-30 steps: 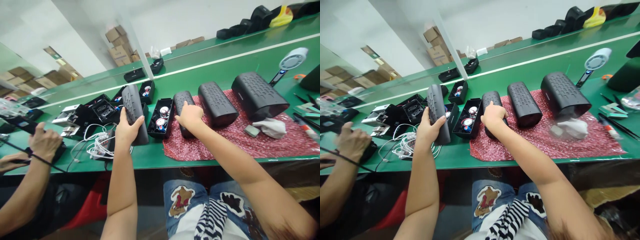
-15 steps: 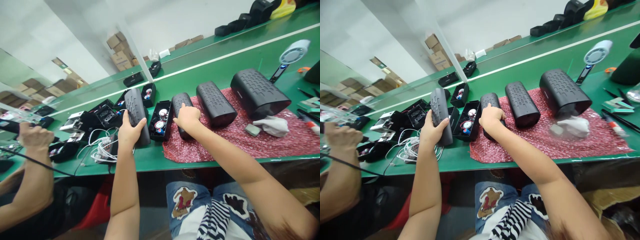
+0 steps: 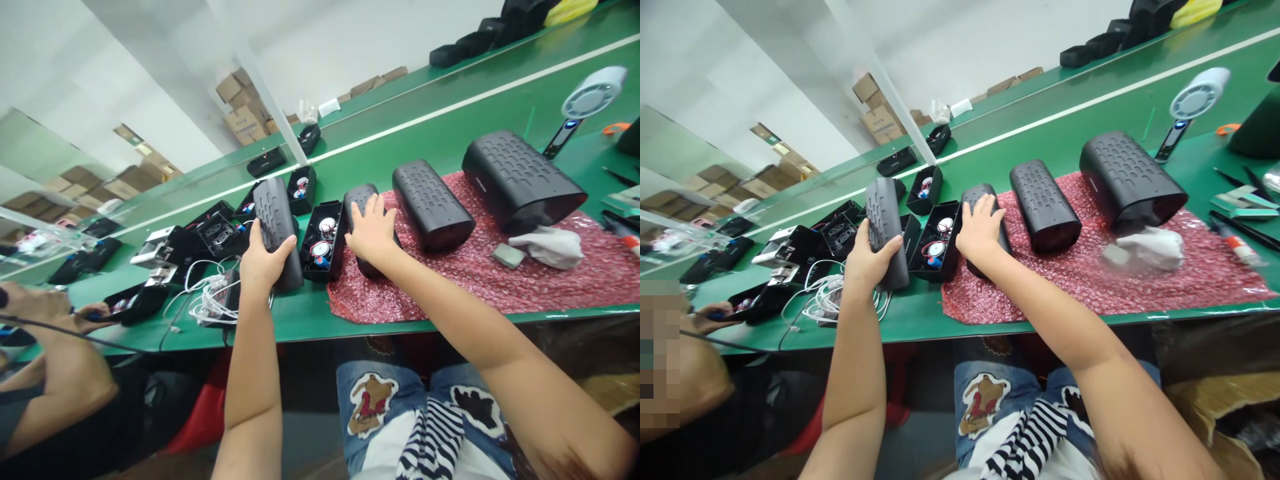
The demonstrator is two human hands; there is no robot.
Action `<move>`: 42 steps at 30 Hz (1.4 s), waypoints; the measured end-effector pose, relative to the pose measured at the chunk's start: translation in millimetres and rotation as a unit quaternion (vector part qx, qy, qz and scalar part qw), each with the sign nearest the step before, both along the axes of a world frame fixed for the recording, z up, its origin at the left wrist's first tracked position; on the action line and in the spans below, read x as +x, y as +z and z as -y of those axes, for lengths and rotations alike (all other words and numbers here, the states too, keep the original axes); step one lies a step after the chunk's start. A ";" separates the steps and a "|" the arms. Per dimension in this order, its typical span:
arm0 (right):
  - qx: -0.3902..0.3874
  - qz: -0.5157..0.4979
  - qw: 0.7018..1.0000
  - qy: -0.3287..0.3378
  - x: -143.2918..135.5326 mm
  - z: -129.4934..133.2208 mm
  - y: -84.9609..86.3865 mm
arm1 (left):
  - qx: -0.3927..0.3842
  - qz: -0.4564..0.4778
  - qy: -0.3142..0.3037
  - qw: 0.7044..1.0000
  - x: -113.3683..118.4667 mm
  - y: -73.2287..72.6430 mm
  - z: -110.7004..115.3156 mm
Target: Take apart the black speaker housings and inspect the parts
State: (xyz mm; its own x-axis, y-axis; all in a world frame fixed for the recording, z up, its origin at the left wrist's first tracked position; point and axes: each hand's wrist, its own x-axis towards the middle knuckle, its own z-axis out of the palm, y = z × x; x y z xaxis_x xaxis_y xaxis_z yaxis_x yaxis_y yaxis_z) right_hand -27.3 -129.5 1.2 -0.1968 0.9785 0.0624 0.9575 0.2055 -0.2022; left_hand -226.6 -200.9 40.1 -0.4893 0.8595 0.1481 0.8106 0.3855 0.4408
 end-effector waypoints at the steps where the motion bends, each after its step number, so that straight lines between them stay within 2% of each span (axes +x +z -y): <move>1: 0.014 0.004 0.999 0.035 0.9 -1.1 -2.4 | -0.005 -0.005 -0.006 1.000 2.2 1.2 -2.5; 4: -0.021 -0.007 0.996 0.089 4.8 -5.2 -7.4 | -0.022 -0.026 -0.033 0.999 12.2 3.6 -13.8; 7: -0.044 -0.027 0.995 0.083 8.0 -7.2 -8.7 | -0.057 -0.056 -0.064 0.995 25.7 1.0 -30.1; 11: -0.038 -0.037 0.996 0.076 10.9 -5.3 -7.4 | -0.117 -0.115 -0.097 0.982 42.4 -10.4 -53.6; 17: -0.033 -0.055 0.995 0.074 13.3 -4.0 -6.9 | -0.185 -0.165 -0.099 0.964 47.2 -24.7 -74.7; 42: -0.048 -0.073 0.993 0.080 16.1 -5.1 -6.3 | -0.196 -0.132 -0.107 0.966 49.8 -32.8 -72.5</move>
State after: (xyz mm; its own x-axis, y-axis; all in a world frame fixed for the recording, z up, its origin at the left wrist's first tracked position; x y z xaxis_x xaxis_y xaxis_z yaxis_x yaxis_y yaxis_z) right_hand -11.2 -124.4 -5.2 -0.3465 0.9380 0.0104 0.8728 0.3264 -0.3629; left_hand -176.8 -128.5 7.4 -0.2840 0.9521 -0.1133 0.9544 0.2920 0.0615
